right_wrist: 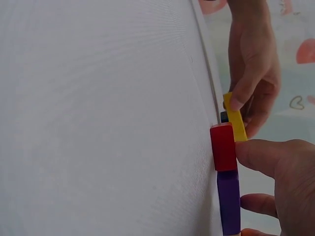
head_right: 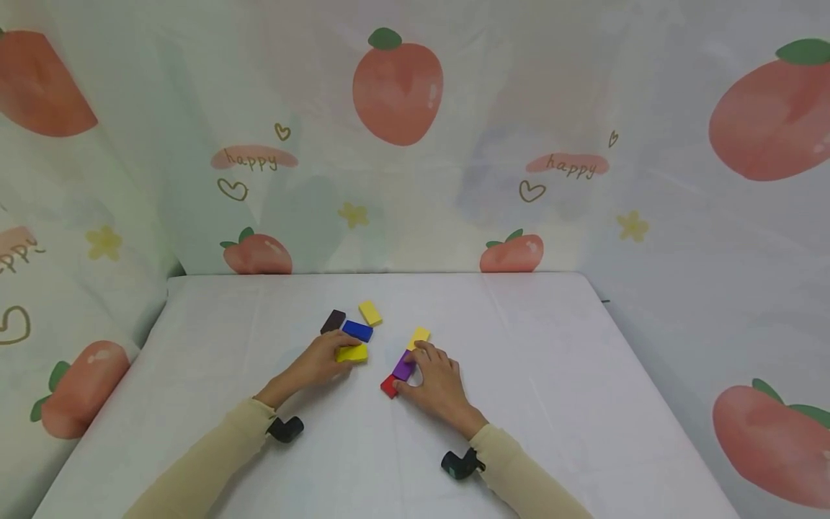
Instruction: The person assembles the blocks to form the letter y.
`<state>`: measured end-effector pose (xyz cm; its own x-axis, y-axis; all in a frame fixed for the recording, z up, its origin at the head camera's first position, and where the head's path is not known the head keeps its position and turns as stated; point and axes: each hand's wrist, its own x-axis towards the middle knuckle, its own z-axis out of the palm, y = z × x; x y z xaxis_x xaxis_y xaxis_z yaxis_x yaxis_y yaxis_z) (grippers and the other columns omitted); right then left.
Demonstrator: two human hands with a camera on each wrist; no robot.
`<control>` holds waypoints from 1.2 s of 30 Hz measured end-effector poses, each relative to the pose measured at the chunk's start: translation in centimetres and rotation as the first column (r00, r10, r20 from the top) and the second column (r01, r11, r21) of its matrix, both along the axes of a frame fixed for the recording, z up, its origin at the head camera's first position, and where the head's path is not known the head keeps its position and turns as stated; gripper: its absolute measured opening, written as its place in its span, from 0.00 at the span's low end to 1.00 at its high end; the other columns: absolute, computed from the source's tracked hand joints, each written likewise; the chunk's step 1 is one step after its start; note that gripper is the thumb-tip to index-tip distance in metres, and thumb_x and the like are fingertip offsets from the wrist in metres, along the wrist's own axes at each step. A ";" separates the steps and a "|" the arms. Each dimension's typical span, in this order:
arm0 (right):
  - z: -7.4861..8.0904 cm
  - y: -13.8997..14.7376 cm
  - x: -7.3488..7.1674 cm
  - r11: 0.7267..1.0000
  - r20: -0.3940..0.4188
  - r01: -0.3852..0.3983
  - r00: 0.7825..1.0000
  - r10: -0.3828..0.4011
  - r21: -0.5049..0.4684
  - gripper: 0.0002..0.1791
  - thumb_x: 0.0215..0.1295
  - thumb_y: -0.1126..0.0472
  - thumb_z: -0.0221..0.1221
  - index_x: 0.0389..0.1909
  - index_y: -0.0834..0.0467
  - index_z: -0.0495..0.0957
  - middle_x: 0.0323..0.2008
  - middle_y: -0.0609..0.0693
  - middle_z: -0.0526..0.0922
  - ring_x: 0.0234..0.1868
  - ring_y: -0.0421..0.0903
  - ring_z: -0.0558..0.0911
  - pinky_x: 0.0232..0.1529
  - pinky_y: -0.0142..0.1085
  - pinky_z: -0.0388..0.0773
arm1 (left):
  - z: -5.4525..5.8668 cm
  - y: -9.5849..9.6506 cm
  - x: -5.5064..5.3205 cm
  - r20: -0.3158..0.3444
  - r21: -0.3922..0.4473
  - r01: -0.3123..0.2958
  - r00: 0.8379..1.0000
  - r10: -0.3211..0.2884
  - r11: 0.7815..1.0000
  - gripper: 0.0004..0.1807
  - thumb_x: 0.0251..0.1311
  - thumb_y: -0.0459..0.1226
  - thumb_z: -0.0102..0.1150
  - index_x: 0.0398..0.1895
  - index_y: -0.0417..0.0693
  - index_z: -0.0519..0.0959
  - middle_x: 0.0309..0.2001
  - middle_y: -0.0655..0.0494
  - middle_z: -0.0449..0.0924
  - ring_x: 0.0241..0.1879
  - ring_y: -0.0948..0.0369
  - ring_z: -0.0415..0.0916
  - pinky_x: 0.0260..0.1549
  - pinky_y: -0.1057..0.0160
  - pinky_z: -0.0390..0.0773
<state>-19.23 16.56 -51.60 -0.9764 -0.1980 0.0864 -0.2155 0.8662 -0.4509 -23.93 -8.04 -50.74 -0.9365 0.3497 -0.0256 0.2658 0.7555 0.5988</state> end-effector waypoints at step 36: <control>0.0 0.1 0.1 1.000 0.007 -0.003 1.000 0.003 -0.010 0.21 0.54 0.44 0.68 0.47 0.47 0.77 0.68 0.53 0.70 0.68 0.60 0.68 0.64 0.61 0.62 | 0.8 0.0 -1.6 0.138 0.024 0.303 0.943 -0.303 0.953 0.19 0.62 0.33 0.63 0.56 0.53 0.79 0.55 0.58 0.78 0.58 0.58 0.73 0.64 0.54 0.71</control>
<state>-19.16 16.71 -51.55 -0.9765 -0.1998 0.0812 -0.2145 0.8610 -0.4611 -25.55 -8.04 -49.98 -0.7733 0.6169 -0.1465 0.3966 0.6508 0.6474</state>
